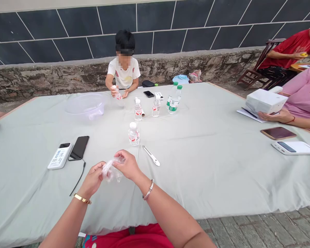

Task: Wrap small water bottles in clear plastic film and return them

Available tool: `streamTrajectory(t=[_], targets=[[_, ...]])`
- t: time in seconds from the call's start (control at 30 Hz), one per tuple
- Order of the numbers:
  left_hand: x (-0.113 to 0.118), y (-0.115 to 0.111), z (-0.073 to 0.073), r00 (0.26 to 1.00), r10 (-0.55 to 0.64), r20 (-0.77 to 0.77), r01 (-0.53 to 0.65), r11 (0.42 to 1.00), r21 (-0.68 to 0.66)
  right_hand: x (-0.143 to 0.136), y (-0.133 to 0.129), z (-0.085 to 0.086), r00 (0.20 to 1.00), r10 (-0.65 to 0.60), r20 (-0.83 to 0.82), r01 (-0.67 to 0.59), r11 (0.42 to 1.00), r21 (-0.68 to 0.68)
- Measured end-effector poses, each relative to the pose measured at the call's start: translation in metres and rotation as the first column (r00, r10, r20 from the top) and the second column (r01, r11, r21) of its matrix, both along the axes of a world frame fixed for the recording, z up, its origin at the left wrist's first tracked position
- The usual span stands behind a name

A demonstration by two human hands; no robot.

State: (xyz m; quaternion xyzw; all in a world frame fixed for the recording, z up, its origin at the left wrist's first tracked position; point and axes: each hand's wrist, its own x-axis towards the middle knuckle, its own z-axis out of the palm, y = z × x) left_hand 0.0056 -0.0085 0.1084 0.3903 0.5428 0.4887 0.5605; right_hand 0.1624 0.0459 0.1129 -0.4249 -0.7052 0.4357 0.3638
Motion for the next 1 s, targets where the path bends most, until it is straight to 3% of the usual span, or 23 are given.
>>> streamTrajectory(t=[0.07,0.17,0.23,0.37,0.47,0.53,0.63,0.8,1.0], targets=[[0.008,0.004,0.003,0.964,0.087,0.252,-0.093,0.996,0.010,-0.005,0.003,-0.008,0.991,-0.074,-0.109,0.068,0.996,-0.054],[0.019,0.014,0.004,0.939,0.231,0.254,-0.252,0.966,0.051,-0.012,-0.004,-0.021,0.985,-0.023,-0.169,0.004,0.994,-0.112],[0.023,0.019,0.003,0.957,0.216,0.195,-0.230,0.972,0.053,-0.011,-0.008,-0.025,0.993,0.032,-0.115,-0.046,0.991,-0.122],[0.024,0.026,-0.003,0.967,0.071,0.246,-0.056,0.996,-0.065,0.009,0.002,-0.022,0.987,-0.042,0.155,0.045,0.999,-0.020],[0.017,0.031,-0.008,0.967,0.166,0.191,-0.138,0.979,-0.152,0.035,0.029,-0.021,0.985,-0.083,0.152,0.089,0.996,-0.032],[0.011,0.035,-0.012,0.955,0.244,0.168,-0.214,0.960,-0.180,0.049,0.052,-0.025,0.958,-0.226,0.179,0.242,0.967,-0.078],[0.002,0.038,-0.019,0.943,0.291,0.162,-0.258,0.945,-0.200,0.054,0.084,-0.036,0.836,-0.377,0.399,0.449,0.888,-0.100],[-0.004,0.036,-0.034,0.944,0.293,0.149,-0.256,0.940,-0.226,0.023,0.123,-0.053,0.764,-0.323,0.558,0.455,0.884,-0.111],[-0.006,0.037,-0.039,0.944,0.285,0.165,-0.238,0.937,-0.256,-0.021,0.195,-0.062,0.836,-0.365,0.409,0.437,0.894,-0.096]])
